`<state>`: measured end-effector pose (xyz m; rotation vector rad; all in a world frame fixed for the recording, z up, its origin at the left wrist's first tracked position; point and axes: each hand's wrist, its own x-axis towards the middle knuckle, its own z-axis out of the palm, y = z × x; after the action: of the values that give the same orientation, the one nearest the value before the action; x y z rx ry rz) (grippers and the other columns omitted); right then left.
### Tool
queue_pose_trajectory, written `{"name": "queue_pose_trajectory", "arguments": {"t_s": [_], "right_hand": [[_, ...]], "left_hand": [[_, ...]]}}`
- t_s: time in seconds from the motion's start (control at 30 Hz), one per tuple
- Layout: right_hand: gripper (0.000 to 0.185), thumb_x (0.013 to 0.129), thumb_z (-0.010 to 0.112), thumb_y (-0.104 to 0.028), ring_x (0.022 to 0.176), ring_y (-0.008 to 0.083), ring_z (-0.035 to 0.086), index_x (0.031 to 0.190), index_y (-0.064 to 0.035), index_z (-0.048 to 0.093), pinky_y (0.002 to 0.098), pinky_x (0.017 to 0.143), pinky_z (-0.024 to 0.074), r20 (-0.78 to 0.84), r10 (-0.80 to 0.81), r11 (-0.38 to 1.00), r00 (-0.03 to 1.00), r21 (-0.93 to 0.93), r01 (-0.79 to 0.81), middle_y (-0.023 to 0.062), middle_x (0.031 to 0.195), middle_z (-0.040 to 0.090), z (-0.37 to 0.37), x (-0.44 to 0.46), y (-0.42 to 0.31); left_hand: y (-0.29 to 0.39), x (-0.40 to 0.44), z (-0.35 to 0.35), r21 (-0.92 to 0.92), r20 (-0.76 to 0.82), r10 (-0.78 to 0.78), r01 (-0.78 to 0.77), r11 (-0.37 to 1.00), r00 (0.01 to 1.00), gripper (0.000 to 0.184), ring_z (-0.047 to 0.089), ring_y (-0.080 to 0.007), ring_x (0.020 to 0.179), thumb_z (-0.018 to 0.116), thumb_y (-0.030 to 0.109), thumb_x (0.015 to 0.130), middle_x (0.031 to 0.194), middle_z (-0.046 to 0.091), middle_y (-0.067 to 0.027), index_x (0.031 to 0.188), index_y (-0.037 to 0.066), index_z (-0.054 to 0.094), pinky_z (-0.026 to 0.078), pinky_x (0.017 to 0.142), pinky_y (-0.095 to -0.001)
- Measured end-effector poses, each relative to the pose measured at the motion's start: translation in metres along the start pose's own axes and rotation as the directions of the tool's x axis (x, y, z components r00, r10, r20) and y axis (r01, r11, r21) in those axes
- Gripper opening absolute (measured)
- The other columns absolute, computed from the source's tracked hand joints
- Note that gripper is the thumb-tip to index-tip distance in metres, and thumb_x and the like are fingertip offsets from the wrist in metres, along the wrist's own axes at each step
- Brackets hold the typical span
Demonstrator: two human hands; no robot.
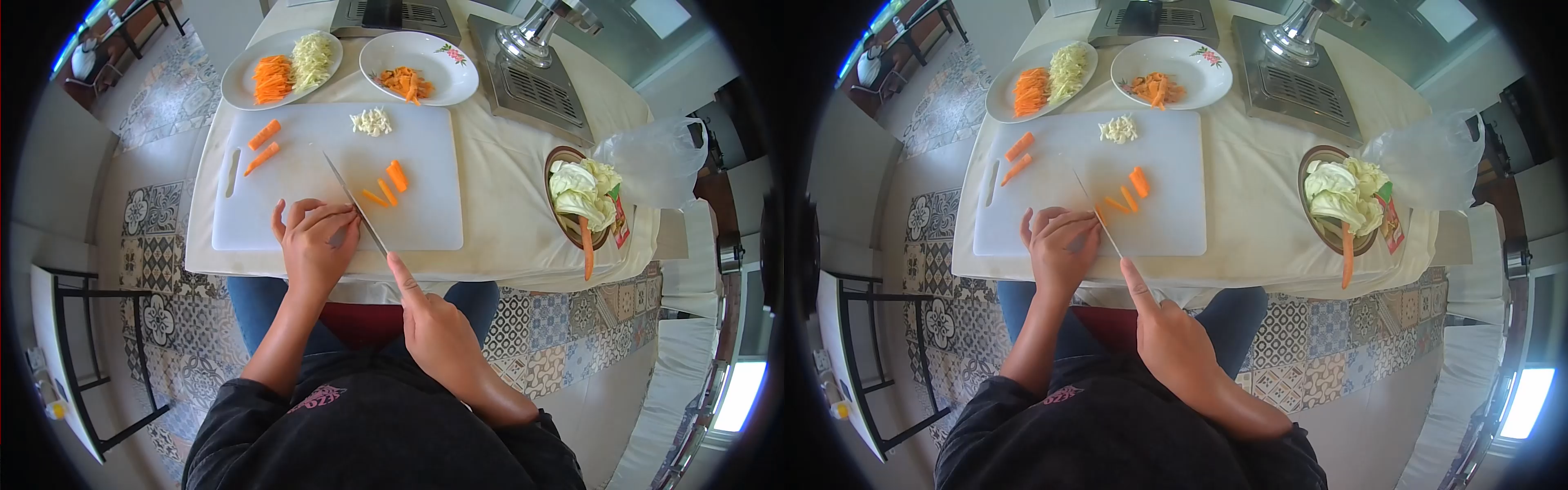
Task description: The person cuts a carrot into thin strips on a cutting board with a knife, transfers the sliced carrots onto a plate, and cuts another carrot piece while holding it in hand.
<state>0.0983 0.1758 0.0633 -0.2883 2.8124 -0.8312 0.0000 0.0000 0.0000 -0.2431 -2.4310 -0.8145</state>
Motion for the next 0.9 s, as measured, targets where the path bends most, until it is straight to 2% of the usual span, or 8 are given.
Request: {"name": "queue_pose_trajectory", "arguments": {"t_s": [0.17,0.37,0.47,0.57,0.77,0.9], "right_hand": [[0.078,0.09,0.058,-0.006,0.054,0.036,0.062,0.159,-0.0228,0.025,0.046,0.048,0.051,0.008,0.034,0.995,0.999,-0.098,-0.033,0.0173,0.067,0.058,-0.002,-0.001,-0.007],[0.073,0.091,0.059,-0.007,0.052,0.0316,0.06,0.157,-0.0238,0.031,0.0439,0.048,0.0508,-0.109,-0.067,0.989,0.992,-0.137,0.052,0.0113,0.066,0.055,0.004,-0.001,-0.003],[0.071,0.093,0.057,-0.007,0.054,0.0318,0.06,0.157,-0.0229,0.032,0.0447,0.05,0.0502,-0.173,-0.052,0.999,0.984,-0.003,0.052,0.0118,0.065,0.056,0.003,-0.002,-0.002],[0.068,0.094,0.055,-0.007,0.055,0.0344,0.061,0.157,-0.0213,0.031,0.0475,0.053,0.0496,-0.169,-0.017,0.996,0.985,0.083,0.031,0.0145,0.064,0.057,-0.004,-0.004,0.0],[0.065,0.095,0.054,-0.009,0.059,0.0383,0.062,0.156,-0.0195,0.032,0.0507,0.057,0.0495,-0.087,0.009,0.995,0.996,0.1,-0.001,0.019,0.064,0.06,-0.014,-0.005,0.005],[0.064,0.096,0.054,-0.01,0.057,0.0375,0.062,0.156,-0.0212,0.033,0.0498,0.056,0.0503,-0.088,-0.006,0.997,0.996,0.082,0.013,0.0184,0.064,0.059,-0.01,0.0,0.005]], "left_hand": [[0.0,-0.002,0.003,-0.015,-0.007,-0.006,0.006,1.0,1.0,0.006,0.063,-0.0164,0.098,0.08,0.014,0.075,0.092,0.075,0.0066,0.08,0.014,0.077,0.027,0.112,-0.05],[-0.001,-0.001,-0.001,-0.027,-0.004,0.003,-0.003,1.0,1.0,0.006,0.063,-0.0173,0.098,0.075,0.01,0.075,0.091,0.072,0.0056,0.078,0.012,0.071,0.028,0.111,-0.0494],[0.0,0.0,-0.003,-0.051,-0.001,0.004,-0.004,0.999,1.0,0.008,0.063,-0.0177,0.098,0.075,0.009,0.075,0.091,0.072,0.0052,0.08,0.013,0.071,0.028,0.111,-0.0491],[-0.002,-0.001,-0.003,-0.045,0.005,0.012,-0.011,0.999,1.0,0.014,0.062,-0.0181,0.101,0.075,0.007,0.074,0.093,0.071,0.005,0.085,0.014,0.071,0.028,0.112,-0.0474],[0.0,0.001,-0.002,-0.033,-0.01,0.012,-0.012,0.999,1.0,0.012,0.062,-0.0181,0.101,0.078,0.011,0.075,0.094,0.072,0.0047,0.086,0.014,0.075,0.029,0.11,-0.05],[-0.002,0.0,0.0,-0.024,-0.01,0.021,-0.021,0.999,1.0,0.013,0.061,-0.0184,0.102,0.08,0.013,0.075,0.096,0.072,0.0054,0.087,0.015,0.076,0.029,0.11,-0.0512]]}}
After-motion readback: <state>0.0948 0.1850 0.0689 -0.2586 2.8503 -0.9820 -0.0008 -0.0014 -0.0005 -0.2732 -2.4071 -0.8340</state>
